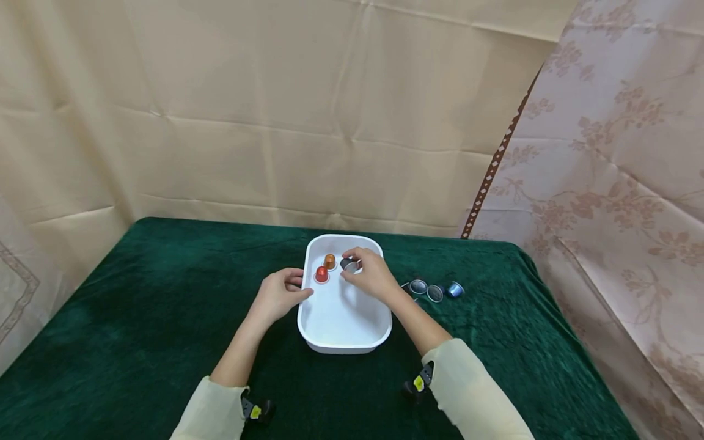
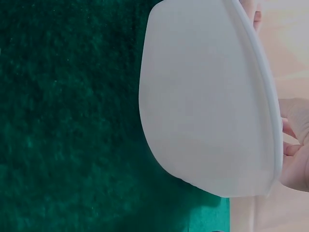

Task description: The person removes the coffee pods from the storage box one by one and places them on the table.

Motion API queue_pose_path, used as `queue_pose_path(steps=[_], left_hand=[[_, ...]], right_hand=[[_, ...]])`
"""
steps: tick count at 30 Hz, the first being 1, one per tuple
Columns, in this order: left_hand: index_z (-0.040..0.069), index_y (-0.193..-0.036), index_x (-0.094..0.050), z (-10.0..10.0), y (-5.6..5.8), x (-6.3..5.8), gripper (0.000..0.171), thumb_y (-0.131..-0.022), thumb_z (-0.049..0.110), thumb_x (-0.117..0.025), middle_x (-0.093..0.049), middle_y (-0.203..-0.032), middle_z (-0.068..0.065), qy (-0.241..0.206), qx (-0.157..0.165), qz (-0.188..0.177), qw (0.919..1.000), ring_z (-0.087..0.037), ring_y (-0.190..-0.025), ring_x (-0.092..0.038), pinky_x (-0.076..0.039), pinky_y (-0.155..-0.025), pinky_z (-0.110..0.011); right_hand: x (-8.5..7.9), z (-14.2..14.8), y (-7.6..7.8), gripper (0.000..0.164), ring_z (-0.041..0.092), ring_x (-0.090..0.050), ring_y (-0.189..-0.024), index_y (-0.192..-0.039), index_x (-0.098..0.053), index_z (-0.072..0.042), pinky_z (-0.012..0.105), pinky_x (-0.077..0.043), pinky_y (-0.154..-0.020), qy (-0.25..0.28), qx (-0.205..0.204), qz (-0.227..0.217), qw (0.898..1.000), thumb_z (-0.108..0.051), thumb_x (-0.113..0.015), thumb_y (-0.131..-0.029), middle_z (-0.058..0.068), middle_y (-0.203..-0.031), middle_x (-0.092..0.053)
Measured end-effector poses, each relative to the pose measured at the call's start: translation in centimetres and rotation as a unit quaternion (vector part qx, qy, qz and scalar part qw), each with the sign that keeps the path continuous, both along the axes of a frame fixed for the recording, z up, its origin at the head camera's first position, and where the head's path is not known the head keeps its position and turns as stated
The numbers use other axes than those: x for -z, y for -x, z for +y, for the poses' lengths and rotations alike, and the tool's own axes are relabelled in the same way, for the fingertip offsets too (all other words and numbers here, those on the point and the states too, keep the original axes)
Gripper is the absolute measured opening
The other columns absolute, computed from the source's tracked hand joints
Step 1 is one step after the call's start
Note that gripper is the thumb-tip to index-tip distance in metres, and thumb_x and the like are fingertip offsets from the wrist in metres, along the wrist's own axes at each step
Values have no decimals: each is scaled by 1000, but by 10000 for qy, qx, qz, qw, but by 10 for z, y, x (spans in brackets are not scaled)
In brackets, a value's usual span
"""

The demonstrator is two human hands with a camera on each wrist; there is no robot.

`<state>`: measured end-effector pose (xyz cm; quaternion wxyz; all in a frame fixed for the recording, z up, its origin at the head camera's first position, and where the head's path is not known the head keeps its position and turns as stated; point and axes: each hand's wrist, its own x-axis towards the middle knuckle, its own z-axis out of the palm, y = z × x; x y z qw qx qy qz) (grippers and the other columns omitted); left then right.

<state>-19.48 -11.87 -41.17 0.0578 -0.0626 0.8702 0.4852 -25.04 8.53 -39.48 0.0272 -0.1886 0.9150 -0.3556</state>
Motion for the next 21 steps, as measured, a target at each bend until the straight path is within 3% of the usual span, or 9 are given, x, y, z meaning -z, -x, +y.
queue_pose_path(steps=[21], left_hand=[[4,-127,-52,1,-1,0,48,-85,20,-68,-61,-117,-15,54,-8,33,10000,-20,-92,-63,-57,-77,-31]], right_hand=[[-14,16,-6,38,22,-57,-94,-118,-61,-7,33,-53,-79,-47,22,184,9998,-18,-69,-83,9,-111,-62]])
